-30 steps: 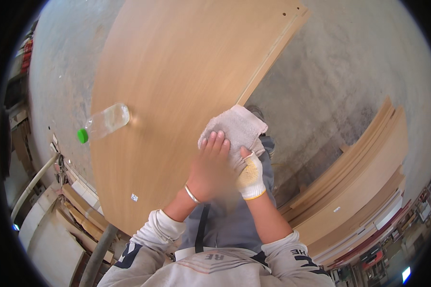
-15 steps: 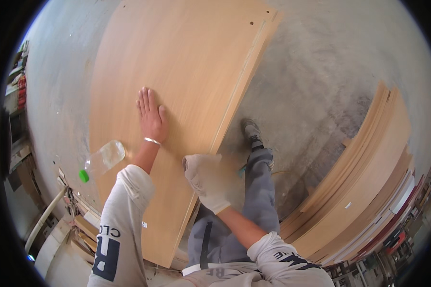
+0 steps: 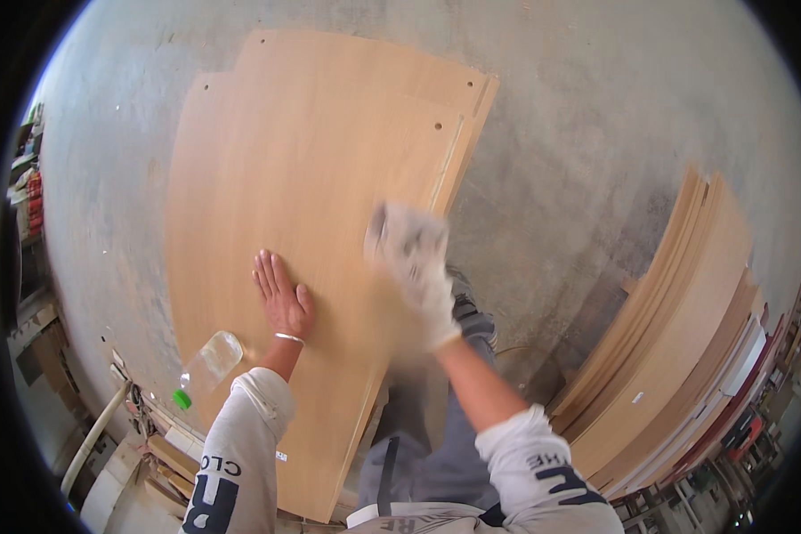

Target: The person scrubs a large wooden panel with a blue scrubbing tool, then wipes it with a cloth. They pour liquid from a plastic bottle onto the cloth and continue wiping the panel. The person flips the panel over and repeats the cleaning process on the other side.

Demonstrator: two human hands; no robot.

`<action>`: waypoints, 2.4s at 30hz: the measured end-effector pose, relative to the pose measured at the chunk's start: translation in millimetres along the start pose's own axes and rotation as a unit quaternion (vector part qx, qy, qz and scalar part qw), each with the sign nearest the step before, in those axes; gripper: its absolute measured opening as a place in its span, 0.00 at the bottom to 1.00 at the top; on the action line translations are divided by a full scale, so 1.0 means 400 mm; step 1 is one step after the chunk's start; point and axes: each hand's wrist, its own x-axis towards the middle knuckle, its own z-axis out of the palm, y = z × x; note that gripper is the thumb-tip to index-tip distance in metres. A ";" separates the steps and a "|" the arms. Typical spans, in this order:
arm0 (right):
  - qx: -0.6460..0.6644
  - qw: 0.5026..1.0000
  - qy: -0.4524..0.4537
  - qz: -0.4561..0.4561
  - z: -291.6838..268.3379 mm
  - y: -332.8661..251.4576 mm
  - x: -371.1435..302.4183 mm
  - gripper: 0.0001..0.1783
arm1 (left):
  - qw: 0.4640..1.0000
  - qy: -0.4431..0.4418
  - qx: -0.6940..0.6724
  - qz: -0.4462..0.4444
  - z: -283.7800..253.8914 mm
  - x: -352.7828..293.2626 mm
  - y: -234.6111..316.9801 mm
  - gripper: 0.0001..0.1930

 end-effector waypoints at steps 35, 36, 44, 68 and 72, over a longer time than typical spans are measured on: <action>-0.252 0.937 -0.115 -0.212 0.285 -0.286 0.788 0.38 | 0.997 -0.038 -0.057 -0.043 0.002 -0.029 -0.003 0.42; -0.219 0.940 -0.140 -0.220 0.339 -0.380 0.832 0.37 | 0.996 -0.045 -0.054 -0.046 -0.006 -0.037 -0.004 0.42; -0.106 0.942 -0.192 -0.254 0.444 -0.482 0.924 0.29 | 0.994 -0.027 -0.085 -0.061 -0.016 -0.036 -0.001 0.40; -0.223 0.947 -0.202 -0.109 0.082 -0.143 0.692 0.40 | 0.990 -0.060 -0.087 -0.092 -0.007 -0.041 0.008 0.39; -0.243 0.924 -0.165 -0.244 0.343 -0.258 0.853 0.35 | 0.990 -0.050 -0.105 -0.078 0.000 -0.029 0.008 0.39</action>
